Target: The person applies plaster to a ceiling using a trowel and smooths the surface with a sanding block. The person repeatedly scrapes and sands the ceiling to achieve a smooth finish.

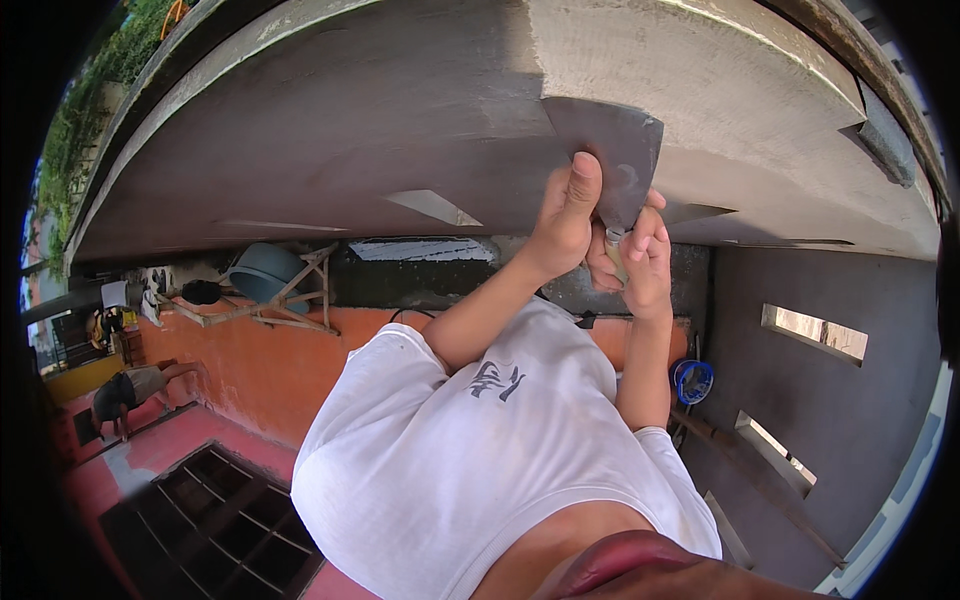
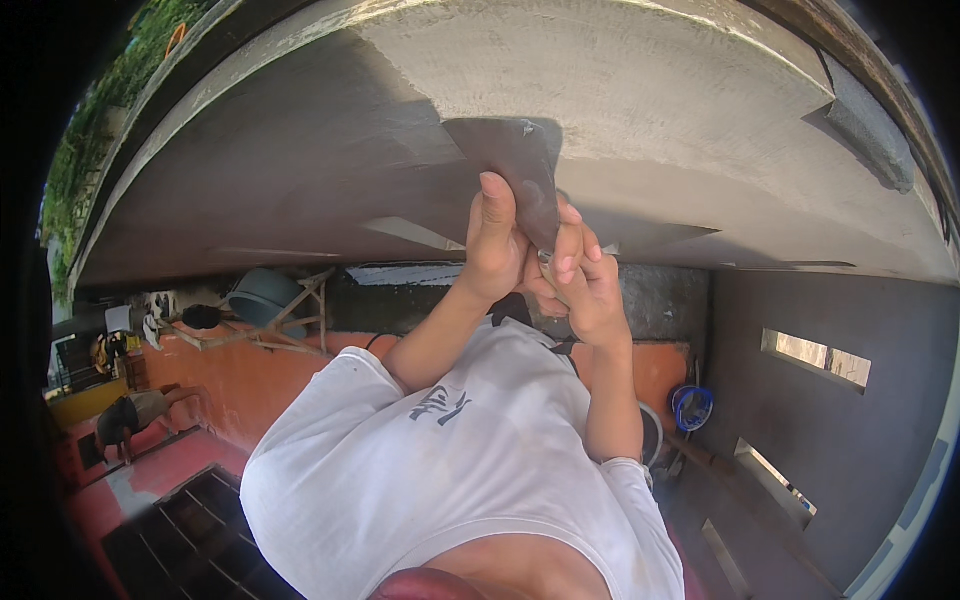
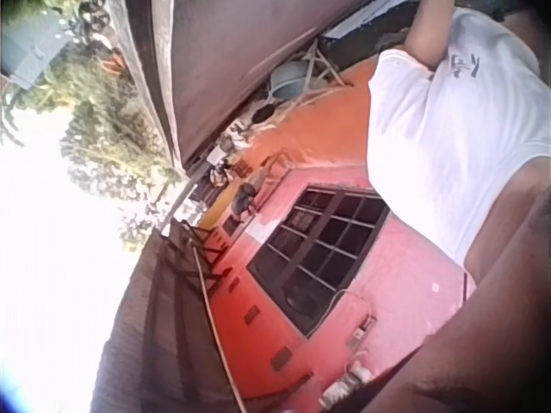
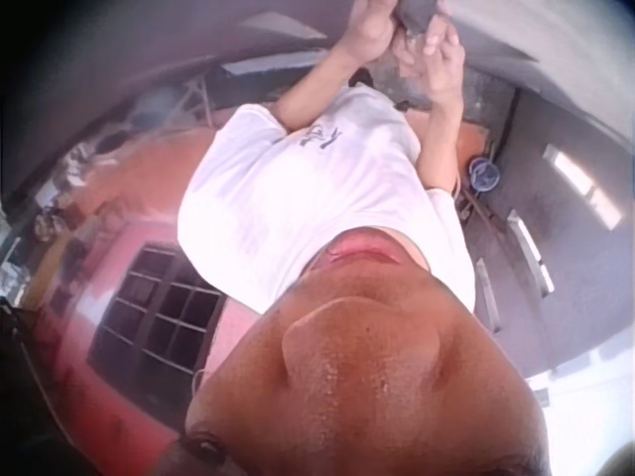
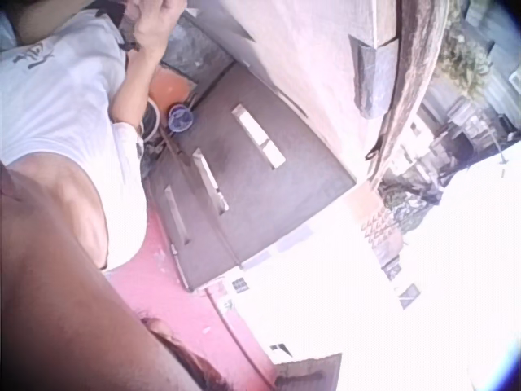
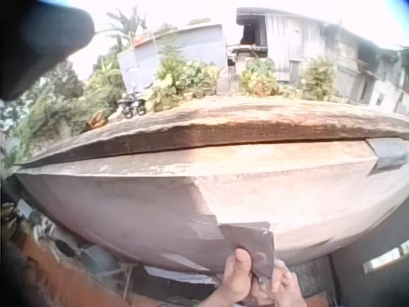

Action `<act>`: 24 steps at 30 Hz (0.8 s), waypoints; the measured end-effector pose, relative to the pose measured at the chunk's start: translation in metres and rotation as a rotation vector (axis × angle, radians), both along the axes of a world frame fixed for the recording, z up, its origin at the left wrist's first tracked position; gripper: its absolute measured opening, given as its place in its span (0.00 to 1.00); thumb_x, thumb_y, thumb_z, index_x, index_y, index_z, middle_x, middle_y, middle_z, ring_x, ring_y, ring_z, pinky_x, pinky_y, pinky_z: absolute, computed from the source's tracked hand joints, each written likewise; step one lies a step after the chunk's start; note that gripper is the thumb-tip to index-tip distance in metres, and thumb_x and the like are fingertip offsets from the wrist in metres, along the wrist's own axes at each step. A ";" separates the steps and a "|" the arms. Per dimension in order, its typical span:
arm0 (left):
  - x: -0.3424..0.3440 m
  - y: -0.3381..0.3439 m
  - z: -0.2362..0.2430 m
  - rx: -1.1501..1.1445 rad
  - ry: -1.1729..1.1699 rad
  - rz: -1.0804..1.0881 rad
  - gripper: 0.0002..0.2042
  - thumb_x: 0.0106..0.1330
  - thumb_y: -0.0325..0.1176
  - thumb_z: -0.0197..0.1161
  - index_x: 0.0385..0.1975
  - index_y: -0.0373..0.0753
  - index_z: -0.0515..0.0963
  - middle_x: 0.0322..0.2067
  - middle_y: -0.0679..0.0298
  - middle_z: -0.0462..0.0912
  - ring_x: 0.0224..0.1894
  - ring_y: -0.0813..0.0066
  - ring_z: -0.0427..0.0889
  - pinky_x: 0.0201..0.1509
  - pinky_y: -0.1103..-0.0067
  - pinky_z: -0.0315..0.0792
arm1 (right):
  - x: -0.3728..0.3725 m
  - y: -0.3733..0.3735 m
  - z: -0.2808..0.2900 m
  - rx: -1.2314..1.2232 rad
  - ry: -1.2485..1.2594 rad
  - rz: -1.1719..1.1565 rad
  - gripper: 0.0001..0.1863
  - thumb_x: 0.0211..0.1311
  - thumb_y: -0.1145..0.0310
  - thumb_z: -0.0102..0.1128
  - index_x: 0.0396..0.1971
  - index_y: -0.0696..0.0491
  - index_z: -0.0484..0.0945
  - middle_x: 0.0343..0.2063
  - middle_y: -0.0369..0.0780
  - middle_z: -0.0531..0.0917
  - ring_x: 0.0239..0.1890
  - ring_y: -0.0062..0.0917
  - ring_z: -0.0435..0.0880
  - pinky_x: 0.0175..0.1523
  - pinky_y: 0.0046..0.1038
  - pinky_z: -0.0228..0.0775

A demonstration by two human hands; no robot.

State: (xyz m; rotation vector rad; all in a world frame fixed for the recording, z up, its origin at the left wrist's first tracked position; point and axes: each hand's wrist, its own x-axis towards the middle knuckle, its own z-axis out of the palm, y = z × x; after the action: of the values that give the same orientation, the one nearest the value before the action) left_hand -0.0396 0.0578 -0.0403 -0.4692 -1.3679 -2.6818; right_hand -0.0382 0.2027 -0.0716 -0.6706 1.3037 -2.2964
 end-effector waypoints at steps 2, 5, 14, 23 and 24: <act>-0.002 -0.004 -0.004 -0.002 -0.005 0.024 0.43 0.80 0.67 0.36 0.42 0.23 0.80 0.24 0.58 0.83 0.32 0.65 0.88 0.34 0.72 0.84 | -0.002 -0.003 0.006 0.054 0.001 -0.011 0.15 0.79 0.56 0.56 0.36 0.40 0.59 0.20 0.36 0.69 0.15 0.15 0.62 0.16 0.18 0.51; 0.003 -0.012 -0.010 0.079 0.013 0.080 0.42 0.80 0.66 0.37 0.41 0.23 0.80 0.24 0.58 0.83 0.31 0.65 0.88 0.33 0.72 0.84 | 0.000 -0.018 0.009 0.084 0.043 -0.012 0.15 0.79 0.58 0.57 0.36 0.43 0.60 0.20 0.31 0.66 0.18 0.15 0.63 0.17 0.18 0.53; 0.009 -0.024 0.019 -0.103 -0.028 0.027 0.41 0.80 0.65 0.38 0.41 0.23 0.80 0.23 0.57 0.82 0.33 0.65 0.88 0.39 0.70 0.85 | 0.017 -0.030 0.001 0.018 -0.073 -0.092 0.14 0.79 0.59 0.55 0.38 0.41 0.58 0.21 0.35 0.69 0.17 0.16 0.64 0.17 0.19 0.54; 0.012 -0.031 0.008 -0.002 -0.007 0.040 0.41 0.81 0.65 0.37 0.39 0.24 0.80 0.21 0.59 0.81 0.28 0.66 0.87 0.36 0.72 0.85 | 0.024 -0.040 0.008 0.110 -0.066 -0.123 0.12 0.79 0.65 0.50 0.37 0.41 0.56 0.23 0.38 0.72 0.16 0.15 0.65 0.16 0.19 0.55; 0.011 -0.031 0.007 0.004 -0.010 0.024 0.41 0.81 0.65 0.36 0.39 0.24 0.80 0.21 0.59 0.80 0.28 0.66 0.86 0.36 0.71 0.85 | 0.024 -0.039 0.008 0.115 -0.051 -0.129 0.12 0.79 0.65 0.50 0.37 0.41 0.56 0.23 0.38 0.72 0.16 0.15 0.65 0.16 0.19 0.55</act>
State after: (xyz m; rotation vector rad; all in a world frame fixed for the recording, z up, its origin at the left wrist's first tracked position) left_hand -0.0285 0.0271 -0.0329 -0.4372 -1.3620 -2.6703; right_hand -0.0142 0.1640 -0.0639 -0.5002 1.4809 -2.3013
